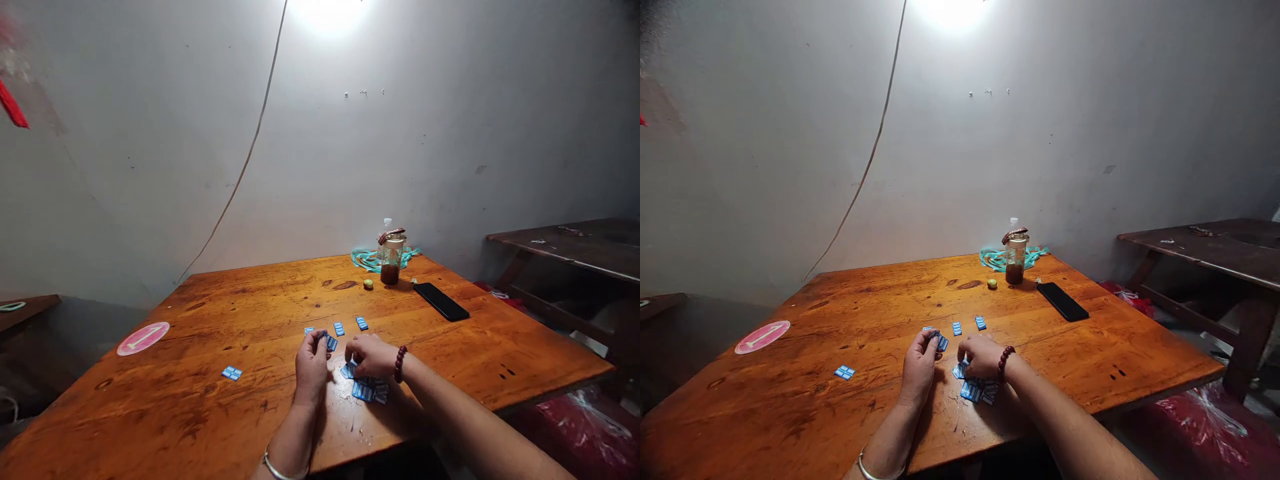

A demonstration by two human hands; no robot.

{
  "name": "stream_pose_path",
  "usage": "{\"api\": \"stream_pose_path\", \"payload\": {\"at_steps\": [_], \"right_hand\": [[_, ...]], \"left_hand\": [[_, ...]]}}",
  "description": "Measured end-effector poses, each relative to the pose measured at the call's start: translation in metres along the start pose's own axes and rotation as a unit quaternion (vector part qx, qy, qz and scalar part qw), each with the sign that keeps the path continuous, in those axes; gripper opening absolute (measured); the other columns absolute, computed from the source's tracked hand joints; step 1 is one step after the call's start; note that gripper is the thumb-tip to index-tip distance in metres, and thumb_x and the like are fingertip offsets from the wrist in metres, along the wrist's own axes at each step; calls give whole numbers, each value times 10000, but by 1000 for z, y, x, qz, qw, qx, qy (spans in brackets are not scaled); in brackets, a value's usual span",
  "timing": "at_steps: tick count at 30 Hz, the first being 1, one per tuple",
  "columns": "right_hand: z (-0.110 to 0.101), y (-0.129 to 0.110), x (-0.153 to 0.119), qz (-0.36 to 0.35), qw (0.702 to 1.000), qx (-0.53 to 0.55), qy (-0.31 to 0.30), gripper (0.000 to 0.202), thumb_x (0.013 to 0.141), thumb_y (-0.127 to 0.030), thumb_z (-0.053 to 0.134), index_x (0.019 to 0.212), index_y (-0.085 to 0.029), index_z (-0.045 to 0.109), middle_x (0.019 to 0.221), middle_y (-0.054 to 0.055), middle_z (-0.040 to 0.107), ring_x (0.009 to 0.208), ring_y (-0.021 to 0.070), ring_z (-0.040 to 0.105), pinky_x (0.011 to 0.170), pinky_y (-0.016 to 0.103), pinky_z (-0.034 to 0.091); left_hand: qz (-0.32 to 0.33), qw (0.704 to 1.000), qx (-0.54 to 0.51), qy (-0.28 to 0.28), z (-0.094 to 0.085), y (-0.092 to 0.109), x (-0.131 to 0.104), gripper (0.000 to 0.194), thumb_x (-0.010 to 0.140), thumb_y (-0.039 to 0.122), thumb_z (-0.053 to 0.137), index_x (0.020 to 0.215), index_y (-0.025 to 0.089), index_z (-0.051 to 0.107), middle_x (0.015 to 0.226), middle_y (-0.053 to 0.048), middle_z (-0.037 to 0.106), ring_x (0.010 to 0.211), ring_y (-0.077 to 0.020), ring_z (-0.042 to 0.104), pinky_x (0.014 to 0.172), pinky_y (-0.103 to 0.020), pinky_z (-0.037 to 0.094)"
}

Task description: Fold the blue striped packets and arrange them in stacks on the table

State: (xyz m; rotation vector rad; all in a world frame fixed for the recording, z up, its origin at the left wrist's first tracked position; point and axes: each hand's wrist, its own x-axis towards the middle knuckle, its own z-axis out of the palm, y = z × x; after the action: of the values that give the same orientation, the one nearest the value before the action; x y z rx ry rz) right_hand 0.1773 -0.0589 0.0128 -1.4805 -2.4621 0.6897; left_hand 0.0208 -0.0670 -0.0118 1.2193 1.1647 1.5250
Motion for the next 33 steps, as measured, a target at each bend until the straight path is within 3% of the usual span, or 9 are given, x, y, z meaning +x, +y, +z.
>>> {"api": "stream_pose_path", "payload": {"at_steps": [3,8,11,13,17,19,23,27,33], "right_hand": [[-2,-6,6,-7,1000,-4,-11,317,515,-166,602,825,-221,645,834,35,613,789,195,530,670,264,363],[1,-4,14,17,998,42,-39,223,462,-113,615,668,-191,651,633,10,624,586,149,532,512,214,344],[4,2,14,36,995,88,-3,122,442,-95,627,542,-163,611,494,-15,567,495,122,492,471,206,324],[3,4,13,45,989,129,54,39,524,-143,604,561,-152,591,481,-22,543,487,110,481,467,200,328],[0,-2,17,25,961,209,179,173,742,-262,440,719,-139,559,667,13,581,621,109,521,546,195,386],[4,-9,22,-8,937,276,213,193,750,-308,453,726,-142,547,704,18,578,662,117,527,583,204,403],[24,-15,33,-64,845,486,214,195,668,-337,587,653,-148,539,627,-10,542,613,114,502,586,223,402],[38,-9,33,-59,828,526,185,176,650,-306,615,656,-150,532,620,-21,529,591,103,489,569,220,386],[36,-8,23,-54,825,531,187,151,630,-252,623,629,-151,511,599,-32,512,575,94,477,557,215,369]], "left_hand": [[0,1000,-6,5,0,1,0,273,665,368,556,830,153,581,704,-17,583,592,-119,536,507,-218,429],[-10,1000,-9,-9,0,2,-2,256,666,359,554,826,162,584,699,-7,581,593,-117,529,503,-213,420],[-15,1000,-10,-8,0,2,-2,248,673,349,551,831,159,577,703,-6,580,591,-116,527,508,-212,414],[-14,1000,-9,-2,-1,1,-1,242,675,346,552,827,160,579,699,-3,579,588,-115,521,508,-209,408],[9,1000,4,2,0,-2,1,208,681,337,558,781,158,589,646,10,571,567,-111,504,514,-205,395],[25,1000,4,-2,0,-4,1,193,685,329,563,765,156,591,635,10,574,570,-112,505,527,-204,394],[16,999,-26,-11,-1,-5,2,184,678,309,587,775,153,591,688,-9,604,619,-124,531,571,-209,404],[-7,999,-48,-7,-1,-1,1,178,668,311,604,732,146,591,644,-2,592,582,-115,515,545,-200,393],[-38,996,-74,-23,4,10,-2,191,634,319,638,655,133,601,574,7,577,515,-91,477,501,-185,367]]}}
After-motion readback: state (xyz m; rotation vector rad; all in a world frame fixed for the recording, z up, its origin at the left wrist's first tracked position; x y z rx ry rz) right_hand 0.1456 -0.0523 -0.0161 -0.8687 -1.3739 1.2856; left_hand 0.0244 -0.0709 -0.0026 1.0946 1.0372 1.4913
